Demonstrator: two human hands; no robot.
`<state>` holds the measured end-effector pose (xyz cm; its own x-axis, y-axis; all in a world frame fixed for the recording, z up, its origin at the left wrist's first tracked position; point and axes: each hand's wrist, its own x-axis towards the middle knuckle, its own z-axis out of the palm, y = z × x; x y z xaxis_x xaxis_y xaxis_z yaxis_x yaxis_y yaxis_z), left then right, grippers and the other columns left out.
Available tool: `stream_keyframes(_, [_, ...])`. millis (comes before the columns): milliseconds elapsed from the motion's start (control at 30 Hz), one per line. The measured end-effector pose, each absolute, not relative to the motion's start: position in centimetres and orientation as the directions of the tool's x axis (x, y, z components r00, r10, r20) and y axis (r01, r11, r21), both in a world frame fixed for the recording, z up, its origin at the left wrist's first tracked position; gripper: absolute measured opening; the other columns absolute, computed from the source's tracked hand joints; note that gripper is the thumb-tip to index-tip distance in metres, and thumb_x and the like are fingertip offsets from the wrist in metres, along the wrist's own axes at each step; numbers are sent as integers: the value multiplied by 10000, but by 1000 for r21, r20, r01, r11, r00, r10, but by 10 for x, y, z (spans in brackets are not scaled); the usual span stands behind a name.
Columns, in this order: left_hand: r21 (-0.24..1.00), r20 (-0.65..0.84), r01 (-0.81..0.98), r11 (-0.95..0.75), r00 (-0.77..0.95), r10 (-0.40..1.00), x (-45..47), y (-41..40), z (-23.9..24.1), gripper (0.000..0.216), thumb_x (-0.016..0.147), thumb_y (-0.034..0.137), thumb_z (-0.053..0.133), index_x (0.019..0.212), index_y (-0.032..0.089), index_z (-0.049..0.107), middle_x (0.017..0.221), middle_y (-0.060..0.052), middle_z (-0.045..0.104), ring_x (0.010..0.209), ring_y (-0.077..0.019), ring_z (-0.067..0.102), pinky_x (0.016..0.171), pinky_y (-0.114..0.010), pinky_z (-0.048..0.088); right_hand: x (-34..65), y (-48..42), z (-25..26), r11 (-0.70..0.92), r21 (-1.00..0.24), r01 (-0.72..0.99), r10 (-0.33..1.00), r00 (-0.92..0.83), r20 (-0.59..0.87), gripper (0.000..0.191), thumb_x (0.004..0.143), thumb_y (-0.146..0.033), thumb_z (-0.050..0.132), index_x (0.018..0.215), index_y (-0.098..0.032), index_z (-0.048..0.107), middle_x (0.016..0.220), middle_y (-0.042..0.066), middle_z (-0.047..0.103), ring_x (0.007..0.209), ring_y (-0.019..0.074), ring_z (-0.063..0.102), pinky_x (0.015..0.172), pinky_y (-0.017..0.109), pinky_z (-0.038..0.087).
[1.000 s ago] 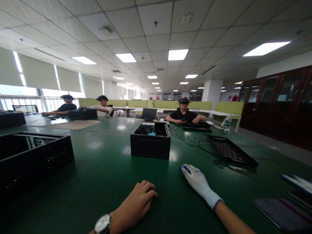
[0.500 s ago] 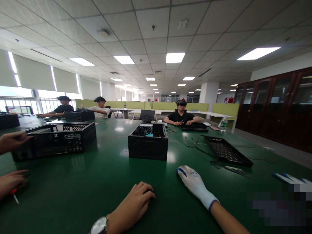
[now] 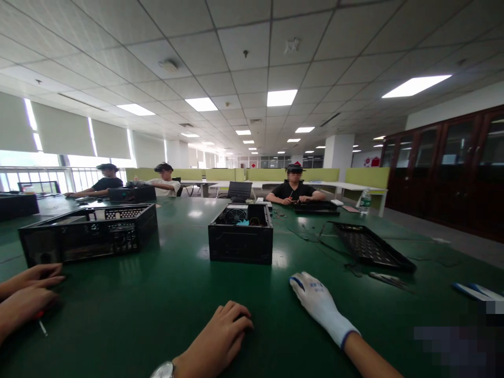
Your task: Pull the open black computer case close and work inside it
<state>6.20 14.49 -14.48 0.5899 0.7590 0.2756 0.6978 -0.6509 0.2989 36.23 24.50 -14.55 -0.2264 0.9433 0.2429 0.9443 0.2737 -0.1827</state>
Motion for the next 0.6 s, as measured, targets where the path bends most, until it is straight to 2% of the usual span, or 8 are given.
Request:
stream_keyframes(100, [287, 270, 702, -652, 593, 758, 61, 143, -146, 315, 954, 99, 457, 1182, 284, 572, 1309, -22, 549, 1184, -210, 509, 1007, -407, 433, 359, 241, -141, 238, -250, 939, 950, -171, 262, 391, 977, -272, 407, 1270, -206, 657, 1364, 107, 600, 1239, 284, 574, 1045, 399, 455])
stream_keyframes(167, [238, 274, 715, -657, 600, 752, 63, 144, -146, 318, 964, 112, 453, 1206, 284, 564, 1296, -24, 560, 1178, -211, 517, 994, -401, 448, 356, 241, -139, 198, -286, 938, 963, -131, 237, 401, 1000, -331, 387, 1278, -196, 642, 1344, 119, 609, 1185, 278, 607, 997, 394, 482])
stream_keyframes(233, [109, 304, 736, -668, 615, 728, 65, 154, -143, 344, 963, 136, 473, 1269, 277, 542, 1311, -43, 562, 1217, -238, 506, 1014, -426, 443, 354, 242, -139, 178, -303, 936, 970, -115, 214, 408, 1009, -376, 386, 1278, -195, 634, 1314, 126, 623, 1145, 275, 627, 955, 389, 499])
stream_keyframes(300, [-86, 347, 751, -655, 638, 687, 68, 175, -130, 429, 947, 182, 533, 1363, 279, 494, 1391, -68, 524, 1300, -282, 460, 1072, -472, 402, 353, 244, -140, 178, -315, 932, 971, -113, 211, 397, 1009, -400, 398, 1264, -212, 637, 1292, 114, 635, 1144, 267, 625, 949, 377, 494])
stream_keyframes(400, [-319, 403, 786, -529, 618, 675, 75, 226, -89, 545, 954, 314, 586, 1468, 326, 404, 1530, -71, 406, 1400, -298, 372, 1133, -458, 333, 355, 248, -145, 190, -334, 923, 967, -117, 225, 405, 1011, -407, 384, 1273, -217, 627, 1305, 110, 624, 1174, 259, 604, 971, 364, 473])
stream_keyframes(500, [-300, 488, 874, -382, 485, 725, 78, 285, -44, 527, 1018, 434, 446, 1502, 240, 368, 1531, -151, 388, 1409, -341, 349, 1126, -491, 300, 359, 252, -149, 196, -345, 918, 965, -117, 236, 417, 1000, -398, 391, 1280, -192, 621, 1330, 134, 603, 1197, 273, 586, 996, 377, 453])
stream_keyframes(600, [-250, 484, 934, -256, 349, 802, 79, 329, -21, 536, 1033, 512, 324, 1375, 138, 499, 1242, -203, 618, 1190, -354, 559, 1017, -508, 378, 362, 255, -151, 209, -356, 911, 961, -123, 248, 398, 984, -394, 410, 1230, -188, 646, 1304, 141, 616, 1167, 279, 598, 981, 382, 456])
